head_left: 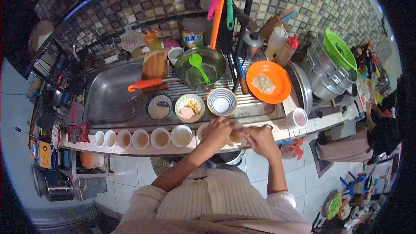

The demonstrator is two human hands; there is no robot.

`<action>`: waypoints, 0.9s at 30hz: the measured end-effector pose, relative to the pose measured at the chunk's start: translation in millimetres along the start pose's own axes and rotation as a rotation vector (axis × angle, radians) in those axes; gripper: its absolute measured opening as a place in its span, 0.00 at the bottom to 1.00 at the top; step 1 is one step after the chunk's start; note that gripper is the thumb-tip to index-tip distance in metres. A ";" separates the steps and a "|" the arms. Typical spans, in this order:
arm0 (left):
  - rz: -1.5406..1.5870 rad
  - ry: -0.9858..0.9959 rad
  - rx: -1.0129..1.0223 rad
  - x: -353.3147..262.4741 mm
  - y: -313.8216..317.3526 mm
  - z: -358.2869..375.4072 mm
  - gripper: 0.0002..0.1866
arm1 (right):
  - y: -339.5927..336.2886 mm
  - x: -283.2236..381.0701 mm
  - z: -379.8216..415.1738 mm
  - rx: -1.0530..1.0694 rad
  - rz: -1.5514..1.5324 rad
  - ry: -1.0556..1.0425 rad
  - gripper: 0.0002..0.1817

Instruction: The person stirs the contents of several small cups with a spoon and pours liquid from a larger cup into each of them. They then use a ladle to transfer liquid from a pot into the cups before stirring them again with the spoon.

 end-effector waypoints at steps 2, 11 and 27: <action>0.022 0.006 -0.035 0.0 -4.0 2.5 0.36 | 4.9 4.7 4.2 -0.068 -0.078 -0.098 0.06; 0.065 0.038 -0.069 -3.0 -9.2 3.2 0.36 | 1.4 -2.4 6.7 -0.048 -0.037 -0.023 0.05; 0.079 0.051 -0.082 -1.7 -3.5 5.1 0.35 | 4.2 -1.5 6.2 0.023 -0.003 -0.007 0.05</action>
Point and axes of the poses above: each hand's wrist, its own z-axis away from the middle knuckle, its own y-axis out of the palm, x = y × z, the point moved 9 cm from there along -z, towards the middle knuckle, and after that the axes turned 11 degrees about -y, right-handed, at the moved point
